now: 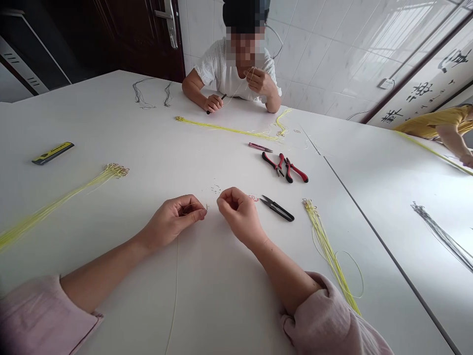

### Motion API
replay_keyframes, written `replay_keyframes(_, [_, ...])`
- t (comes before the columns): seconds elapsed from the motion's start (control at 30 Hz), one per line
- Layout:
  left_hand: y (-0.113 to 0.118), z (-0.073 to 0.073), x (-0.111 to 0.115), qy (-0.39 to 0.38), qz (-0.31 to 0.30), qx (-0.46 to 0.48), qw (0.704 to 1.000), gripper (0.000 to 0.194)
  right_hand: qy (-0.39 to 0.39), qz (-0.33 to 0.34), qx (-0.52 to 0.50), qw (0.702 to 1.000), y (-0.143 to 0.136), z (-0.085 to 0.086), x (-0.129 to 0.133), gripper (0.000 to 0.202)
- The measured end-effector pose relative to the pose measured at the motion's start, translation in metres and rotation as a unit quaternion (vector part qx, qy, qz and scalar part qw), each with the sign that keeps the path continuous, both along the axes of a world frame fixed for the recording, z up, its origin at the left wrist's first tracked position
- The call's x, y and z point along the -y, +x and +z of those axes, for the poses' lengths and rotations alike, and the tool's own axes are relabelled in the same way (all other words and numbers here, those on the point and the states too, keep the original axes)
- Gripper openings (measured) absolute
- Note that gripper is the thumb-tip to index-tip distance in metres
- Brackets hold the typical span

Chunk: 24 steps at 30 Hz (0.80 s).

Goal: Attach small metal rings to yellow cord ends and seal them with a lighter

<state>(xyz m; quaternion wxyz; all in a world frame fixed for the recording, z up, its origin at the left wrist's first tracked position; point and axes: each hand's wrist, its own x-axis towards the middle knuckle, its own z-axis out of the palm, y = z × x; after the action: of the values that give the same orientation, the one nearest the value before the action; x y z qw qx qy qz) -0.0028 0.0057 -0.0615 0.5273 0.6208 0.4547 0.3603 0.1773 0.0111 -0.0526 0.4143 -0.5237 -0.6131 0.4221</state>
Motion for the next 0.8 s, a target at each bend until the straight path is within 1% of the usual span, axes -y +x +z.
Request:
replay_keyframes(0.07, [0.000, 0.000, -0.001, -0.008, -0.001, 0.004, 1.000, 0.022, -0.020, -0.002, -0.011, 1.000, 0.001, 0.000, -0.001, 0.015])
replay_keyframes(0.17, [0.000, -0.001, -0.001, -0.008, -0.004, 0.006, 1.000, 0.024, -0.034, 0.040, -0.009, 0.999, -0.001, -0.001, 0.000, 0.019])
replay_keyframes(0.27, [0.000, -0.002, 0.000, -0.002, -0.009, 0.008, 1.000, 0.025, -0.025, 0.067, -0.007, 0.997, -0.002, -0.003, 0.002, 0.022])
replay_keyframes(0.47, [0.001, -0.002, 0.000, 0.010, 0.000, -0.014, 1.000, 0.024, -0.001, 0.074, 0.023, 0.997, -0.001, -0.004, 0.004, 0.019])
replay_keyframes(0.57, [0.001, -0.001, 0.000, 0.010, 0.000, -0.018, 1.000, 0.022, 0.028, 0.074, 0.054, 0.995, -0.002, -0.004, 0.004, 0.016])
replay_keyframes(0.63, [0.001, 0.000, 0.000, 0.003, -0.003, -0.016, 1.000, 0.022, 0.052, 0.065, 0.073, 0.994, -0.001, -0.002, 0.003, 0.015])
replay_keyframes(0.7, [0.000, 0.000, -0.001, -0.009, -0.005, -0.007, 1.000, 0.023, 0.072, 0.040, 0.075, 0.994, 0.005, 0.003, -0.002, 0.015])
replay_keyframes(0.8, [-0.001, -0.001, -0.002, -0.029, -0.001, 0.016, 0.999, 0.023, 0.098, -0.018, 0.076, 0.992, 0.025, 0.018, -0.015, 0.018])
